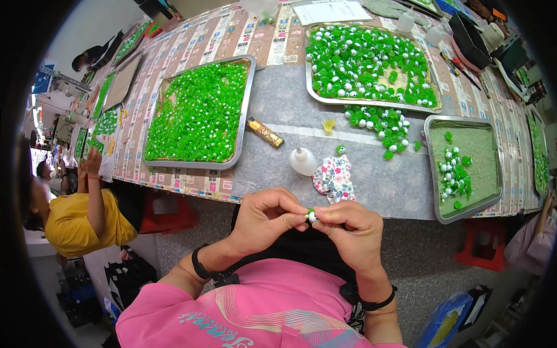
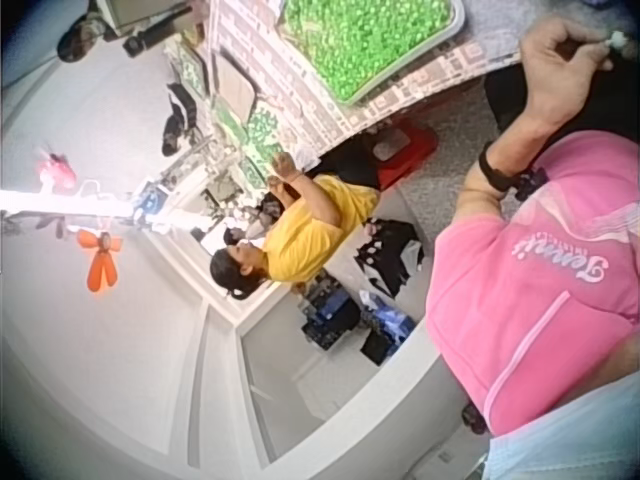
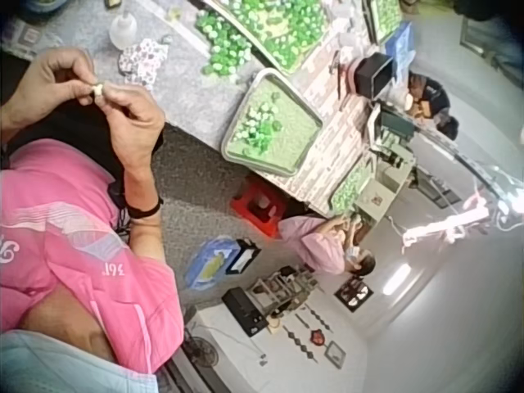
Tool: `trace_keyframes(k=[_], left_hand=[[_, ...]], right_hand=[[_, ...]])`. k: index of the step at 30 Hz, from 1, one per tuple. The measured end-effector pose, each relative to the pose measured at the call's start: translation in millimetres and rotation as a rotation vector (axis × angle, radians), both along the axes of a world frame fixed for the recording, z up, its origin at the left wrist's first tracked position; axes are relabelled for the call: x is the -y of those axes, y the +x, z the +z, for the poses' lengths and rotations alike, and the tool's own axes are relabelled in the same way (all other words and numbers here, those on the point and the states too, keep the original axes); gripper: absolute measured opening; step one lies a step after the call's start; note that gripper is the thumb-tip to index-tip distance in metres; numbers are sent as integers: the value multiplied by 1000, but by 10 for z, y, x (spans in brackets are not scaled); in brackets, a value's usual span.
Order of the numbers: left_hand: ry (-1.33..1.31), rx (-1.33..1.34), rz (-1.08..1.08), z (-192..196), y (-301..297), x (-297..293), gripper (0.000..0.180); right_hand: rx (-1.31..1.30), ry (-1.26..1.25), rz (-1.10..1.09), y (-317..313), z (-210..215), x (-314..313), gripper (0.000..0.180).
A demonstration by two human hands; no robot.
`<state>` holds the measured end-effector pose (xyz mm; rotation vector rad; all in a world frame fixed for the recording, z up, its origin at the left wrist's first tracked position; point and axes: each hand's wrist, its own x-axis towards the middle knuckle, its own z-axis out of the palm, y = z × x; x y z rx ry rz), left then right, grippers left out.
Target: Assembling small green and white plastic parts using an adhesive.
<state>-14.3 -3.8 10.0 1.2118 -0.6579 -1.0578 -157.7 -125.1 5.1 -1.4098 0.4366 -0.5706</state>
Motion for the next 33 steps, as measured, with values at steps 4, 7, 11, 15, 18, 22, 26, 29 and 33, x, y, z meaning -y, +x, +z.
trace_keyframes(k=[4, 7, 11, 15, 18, 22, 26, 29, 33], left_hand=[[-4, -43, -20, 6, 7, -8, 8], [16, -87, -38, 29, 11, -13, 8], [32, -149, -36, 54, 14, -21, 8], [19, -141, -40, 33, 30, -28, 8], [-1, -68, -44, 26, 31, -25, 9], [-29, -37, -40, 30, 27, -14, 10], [-48, -51, -50, 14, 24, -13, 8], [-2, -140, -82, 32, 39, -16, 7], [101, -311, -150, 74, 74, -1, 9]], right_hand=[[-8, 57, 2, -18, 1, 11, 21], [-3, 95, -3, -22, -3, 7, 21], [6, 122, -23, -22, -8, -14, 21], [7, 110, -23, -18, -13, -19, 20], [28, 81, -14, -20, -33, -18, 20], [60, 50, -13, -23, -39, -14, 20], [78, 54, -15, -14, 3, -12, 21], [97, -117, 11, -5, -21, 22, 21], [90, -121, 41, -4, -26, 32, 21]])
